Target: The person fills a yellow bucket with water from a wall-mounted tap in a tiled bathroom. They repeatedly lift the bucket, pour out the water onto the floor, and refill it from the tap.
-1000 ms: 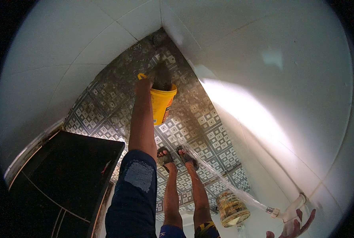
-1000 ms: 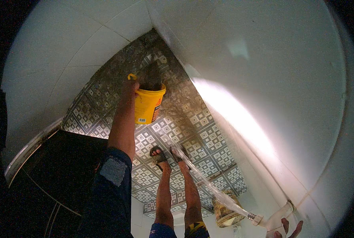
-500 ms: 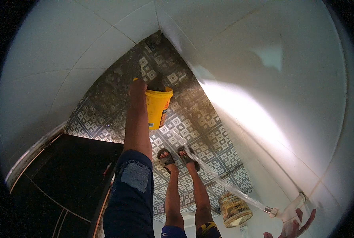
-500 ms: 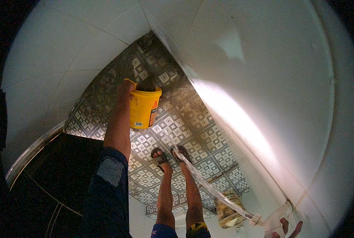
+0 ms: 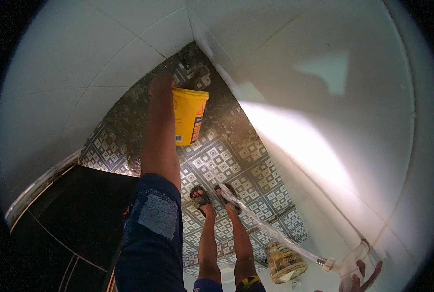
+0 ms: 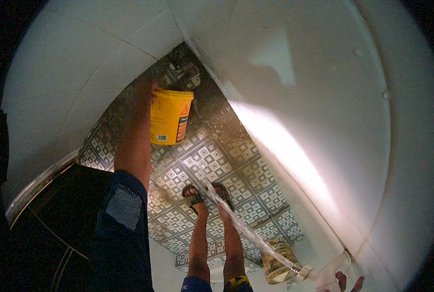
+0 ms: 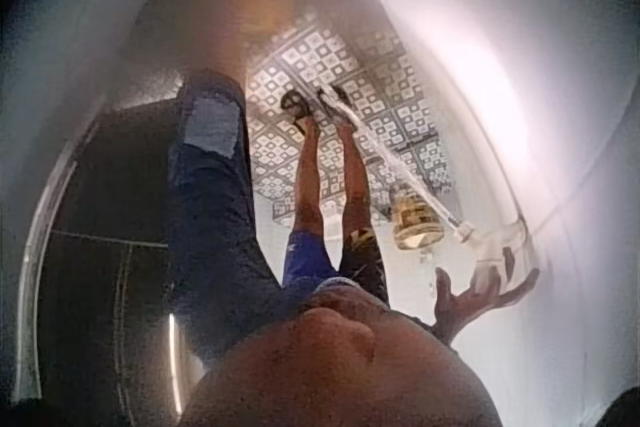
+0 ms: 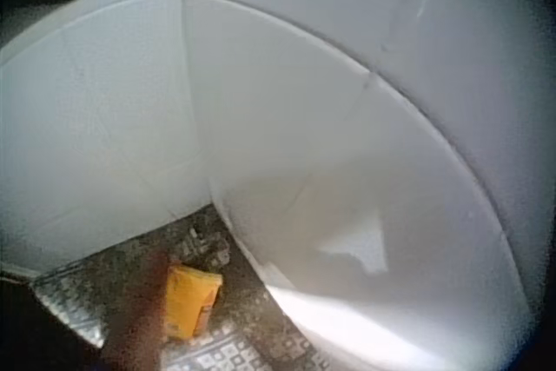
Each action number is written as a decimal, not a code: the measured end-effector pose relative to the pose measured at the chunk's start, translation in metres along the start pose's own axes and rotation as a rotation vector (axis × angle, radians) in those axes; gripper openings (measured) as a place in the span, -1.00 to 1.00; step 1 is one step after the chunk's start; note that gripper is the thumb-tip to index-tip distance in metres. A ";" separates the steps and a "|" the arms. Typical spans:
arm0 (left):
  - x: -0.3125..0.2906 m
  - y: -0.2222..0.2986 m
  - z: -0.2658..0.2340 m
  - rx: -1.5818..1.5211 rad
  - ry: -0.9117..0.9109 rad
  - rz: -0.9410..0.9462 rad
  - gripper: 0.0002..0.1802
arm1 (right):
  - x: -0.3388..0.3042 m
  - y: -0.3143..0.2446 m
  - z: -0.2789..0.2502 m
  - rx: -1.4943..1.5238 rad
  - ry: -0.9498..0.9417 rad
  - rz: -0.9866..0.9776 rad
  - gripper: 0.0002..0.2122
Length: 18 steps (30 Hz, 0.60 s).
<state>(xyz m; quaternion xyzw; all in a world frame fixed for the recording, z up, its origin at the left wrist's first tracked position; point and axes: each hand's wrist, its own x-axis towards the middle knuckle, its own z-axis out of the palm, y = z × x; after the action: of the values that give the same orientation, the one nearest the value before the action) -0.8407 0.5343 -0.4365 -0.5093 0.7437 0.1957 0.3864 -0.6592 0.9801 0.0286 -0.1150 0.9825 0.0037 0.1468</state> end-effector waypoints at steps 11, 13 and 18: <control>0.022 0.006 -0.016 0.277 0.271 0.102 -0.68 | 0.002 0.007 -0.003 0.017 0.013 0.005 -0.28; 0.007 0.022 -0.010 0.310 0.250 0.070 -0.60 | 0.002 0.005 -0.004 0.009 0.017 0.012 -0.28; 0.004 0.057 0.031 0.666 0.248 -0.589 -0.24 | 0.002 0.003 0.000 -0.004 0.019 0.014 -0.28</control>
<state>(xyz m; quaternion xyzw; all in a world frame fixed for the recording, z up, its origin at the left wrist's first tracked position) -0.8818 0.5766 -0.4645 -0.5665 0.6304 -0.2341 0.4763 -0.6617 0.9830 0.0285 -0.1085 0.9846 0.0053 0.1373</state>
